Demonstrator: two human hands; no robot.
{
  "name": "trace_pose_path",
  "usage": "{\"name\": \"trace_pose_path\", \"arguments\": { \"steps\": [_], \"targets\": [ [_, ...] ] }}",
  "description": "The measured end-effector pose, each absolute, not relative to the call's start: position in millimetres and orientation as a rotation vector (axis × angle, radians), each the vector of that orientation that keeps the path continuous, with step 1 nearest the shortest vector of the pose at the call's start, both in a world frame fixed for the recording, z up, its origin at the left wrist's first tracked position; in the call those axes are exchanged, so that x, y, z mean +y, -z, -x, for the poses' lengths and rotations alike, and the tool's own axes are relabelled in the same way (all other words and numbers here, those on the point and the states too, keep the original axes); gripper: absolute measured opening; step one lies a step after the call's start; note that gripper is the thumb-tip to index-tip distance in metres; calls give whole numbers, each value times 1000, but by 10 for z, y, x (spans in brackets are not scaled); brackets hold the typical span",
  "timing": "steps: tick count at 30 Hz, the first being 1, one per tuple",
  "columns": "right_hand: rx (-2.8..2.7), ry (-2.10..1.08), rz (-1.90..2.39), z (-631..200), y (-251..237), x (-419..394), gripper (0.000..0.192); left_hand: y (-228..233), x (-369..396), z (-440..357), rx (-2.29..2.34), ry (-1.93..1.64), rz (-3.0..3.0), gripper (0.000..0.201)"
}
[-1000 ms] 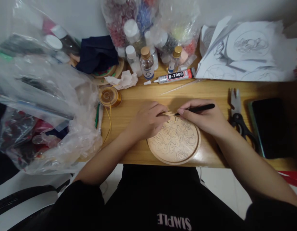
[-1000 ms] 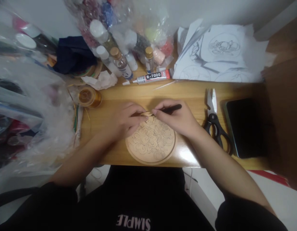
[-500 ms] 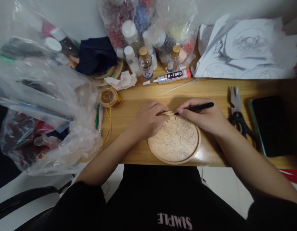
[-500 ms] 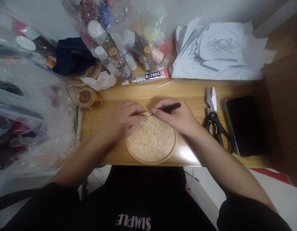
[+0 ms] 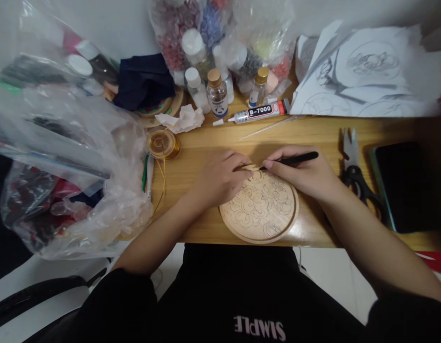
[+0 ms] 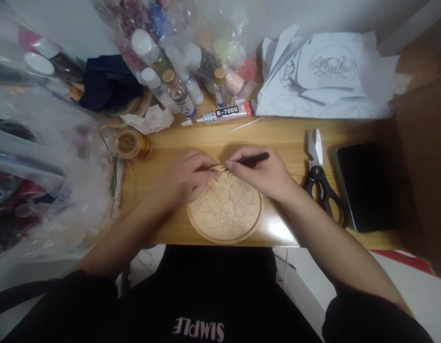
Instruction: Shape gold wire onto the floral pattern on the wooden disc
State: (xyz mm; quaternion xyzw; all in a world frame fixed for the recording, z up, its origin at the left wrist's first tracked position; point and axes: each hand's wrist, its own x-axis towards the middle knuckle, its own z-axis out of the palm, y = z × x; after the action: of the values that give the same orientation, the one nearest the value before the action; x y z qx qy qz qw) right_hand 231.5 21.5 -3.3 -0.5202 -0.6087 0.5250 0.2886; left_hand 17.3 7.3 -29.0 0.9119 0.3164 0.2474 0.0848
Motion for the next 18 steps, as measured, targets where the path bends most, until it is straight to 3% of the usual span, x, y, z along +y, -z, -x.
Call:
{"name": "trace_pose_path", "arguments": {
  "steps": [18],
  "targets": [
    [-1623, -1410, 1379, -2322, 42, 211, 17, 299, 68, -156, 938, -762, -2697, 21]
  ]
}}
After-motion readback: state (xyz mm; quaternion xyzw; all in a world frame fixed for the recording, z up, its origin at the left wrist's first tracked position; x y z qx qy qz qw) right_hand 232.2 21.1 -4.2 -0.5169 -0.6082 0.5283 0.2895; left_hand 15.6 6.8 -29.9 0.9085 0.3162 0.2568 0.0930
